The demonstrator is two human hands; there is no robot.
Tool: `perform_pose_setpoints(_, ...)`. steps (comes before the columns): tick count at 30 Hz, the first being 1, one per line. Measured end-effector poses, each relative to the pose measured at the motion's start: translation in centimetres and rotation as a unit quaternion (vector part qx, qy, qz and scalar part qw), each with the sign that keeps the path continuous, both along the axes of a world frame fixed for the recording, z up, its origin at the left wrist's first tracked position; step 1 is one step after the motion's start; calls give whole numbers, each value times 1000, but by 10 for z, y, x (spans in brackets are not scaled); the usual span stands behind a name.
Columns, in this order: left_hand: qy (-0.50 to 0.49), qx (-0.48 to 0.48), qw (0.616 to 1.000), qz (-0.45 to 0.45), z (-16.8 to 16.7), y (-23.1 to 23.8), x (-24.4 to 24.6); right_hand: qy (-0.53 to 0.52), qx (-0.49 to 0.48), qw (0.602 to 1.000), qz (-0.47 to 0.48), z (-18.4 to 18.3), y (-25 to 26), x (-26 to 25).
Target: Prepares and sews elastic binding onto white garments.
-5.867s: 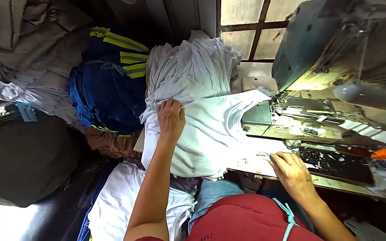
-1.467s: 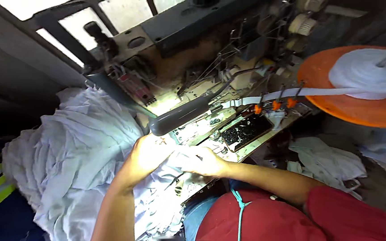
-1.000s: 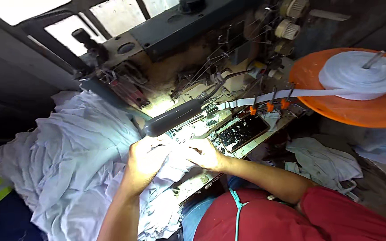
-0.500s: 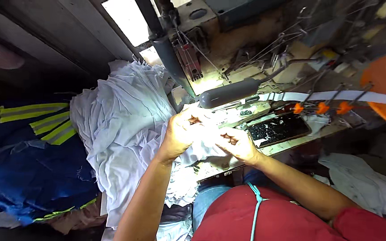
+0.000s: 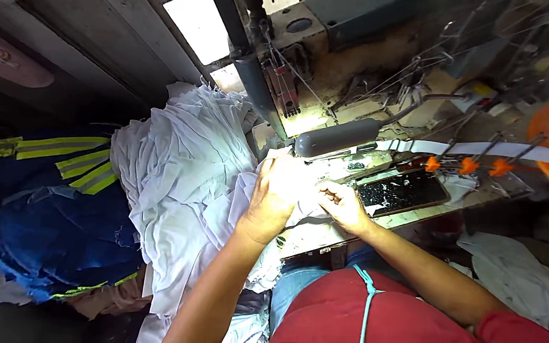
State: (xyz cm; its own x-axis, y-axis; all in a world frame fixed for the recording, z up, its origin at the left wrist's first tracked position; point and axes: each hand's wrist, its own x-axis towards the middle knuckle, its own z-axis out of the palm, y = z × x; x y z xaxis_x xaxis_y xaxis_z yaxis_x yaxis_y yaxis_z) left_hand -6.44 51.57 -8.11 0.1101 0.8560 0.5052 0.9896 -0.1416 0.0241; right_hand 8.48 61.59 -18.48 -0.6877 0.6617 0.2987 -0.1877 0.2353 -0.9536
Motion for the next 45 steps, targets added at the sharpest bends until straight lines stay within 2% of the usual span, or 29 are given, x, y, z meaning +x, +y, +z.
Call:
perform_pose_setpoints(2,51,-8,999,10,-4,-7,14,-2,-17,1000,11,3,1,0)
perform_pose_setpoints(4,30,-67,995,68,-9,-11,29,-6,-22,999,24,3,0,3)
perform_pose_setpoints(5,22,-66,993,91,-17,-12,32,-1,-18,999,31,2,0,4)
perform_pose_setpoints(8,24,14,992,121,-37,-10,29,32,-4,999,41,1,-3,8)
perform_pose_setpoints(12,-64,59,991,102,-44,-7,18,34,18,998,44,0,-2,8)
perform_pose_setpoints(15,-64,89,990,93,-49,-6,14,29,27,996,85,6,2,7)
perform_pose_setpoints(19,-51,103,988,101,-55,-10,17,31,12,996,79,11,3,5)
perform_pose_setpoints(23,-70,51,988,128,-52,-14,15,20,-15,998,60,14,4,5)
perform_pose_setpoints(32,-44,14,986,163,-45,12,23,-4,-30,999,32,8,8,17)
perform_pose_setpoints(40,-77,136,981,115,-64,8,14,-12,-8,988,153,20,12,18)
perform_pose_setpoints(45,-88,114,984,105,-62,7,10,-40,-10,985,165,38,15,7)
